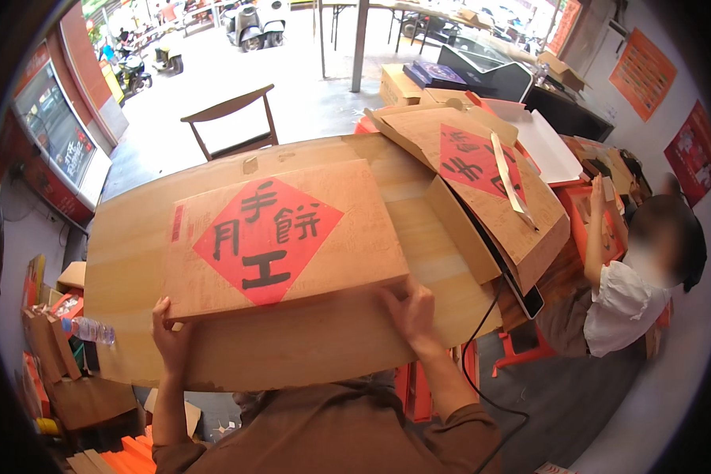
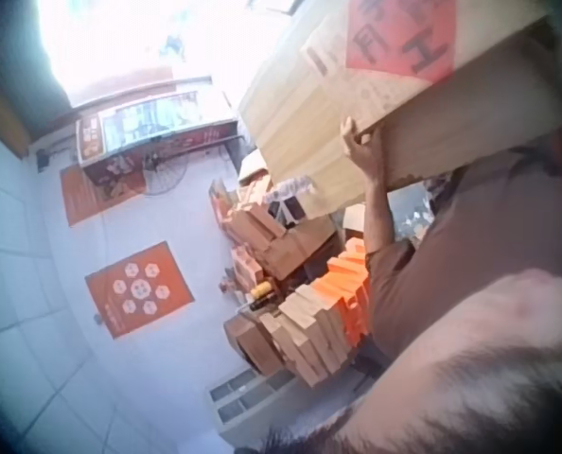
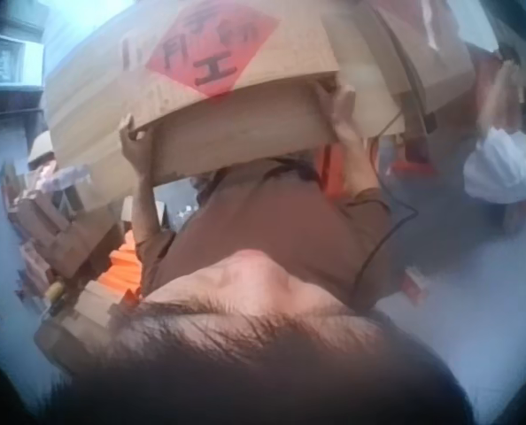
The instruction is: The person assembles a flat cardboard box by folding its sides and securing them with tape. They then place a lid on the box and tie it with a ribbon. The process is repeated for a second box.
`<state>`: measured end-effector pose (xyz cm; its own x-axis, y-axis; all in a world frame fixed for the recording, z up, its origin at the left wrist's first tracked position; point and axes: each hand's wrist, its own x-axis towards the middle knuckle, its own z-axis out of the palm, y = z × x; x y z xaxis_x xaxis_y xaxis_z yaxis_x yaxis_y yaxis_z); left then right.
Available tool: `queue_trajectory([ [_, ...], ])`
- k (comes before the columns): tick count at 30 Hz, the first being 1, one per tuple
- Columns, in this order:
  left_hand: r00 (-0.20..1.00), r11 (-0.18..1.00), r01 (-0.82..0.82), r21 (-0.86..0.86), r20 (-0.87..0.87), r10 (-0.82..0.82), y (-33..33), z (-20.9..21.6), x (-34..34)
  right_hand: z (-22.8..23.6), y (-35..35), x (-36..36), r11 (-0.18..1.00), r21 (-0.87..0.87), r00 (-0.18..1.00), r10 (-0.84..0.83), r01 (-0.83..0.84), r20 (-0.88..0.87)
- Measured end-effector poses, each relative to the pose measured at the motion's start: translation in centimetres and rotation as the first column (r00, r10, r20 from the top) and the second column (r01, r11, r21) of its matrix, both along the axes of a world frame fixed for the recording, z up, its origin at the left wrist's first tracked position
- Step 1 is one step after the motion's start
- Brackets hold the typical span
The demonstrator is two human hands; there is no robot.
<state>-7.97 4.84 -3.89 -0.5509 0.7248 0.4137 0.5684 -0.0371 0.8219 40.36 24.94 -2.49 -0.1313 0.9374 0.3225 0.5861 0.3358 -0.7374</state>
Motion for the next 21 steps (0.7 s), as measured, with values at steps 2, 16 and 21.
queue_trajectory([
  [2, 0.984, 0.998, 0.057, -0.039, -0.169, -0.062, 0.6, 3.0, 0.8, 0.9, 0.2, 0.3, 1.000, -0.011, 0.995, 0.006, -0.005, 0.103],
  [16, 0.939, 0.984, 0.041, -0.176, -0.331, -0.098, 2.5, 5.3, -0.3, 1.7, 2.2, -0.6, 0.961, -0.232, 0.859, 0.009, -0.148, -0.512],
  [21, 0.959, 0.972, 0.029, -0.235, -0.267, -0.093, 2.4, 4.7, 0.1, 1.9, 1.7, -0.5, 0.988, -0.149, 0.959, 0.001, -0.045, -0.283],
])
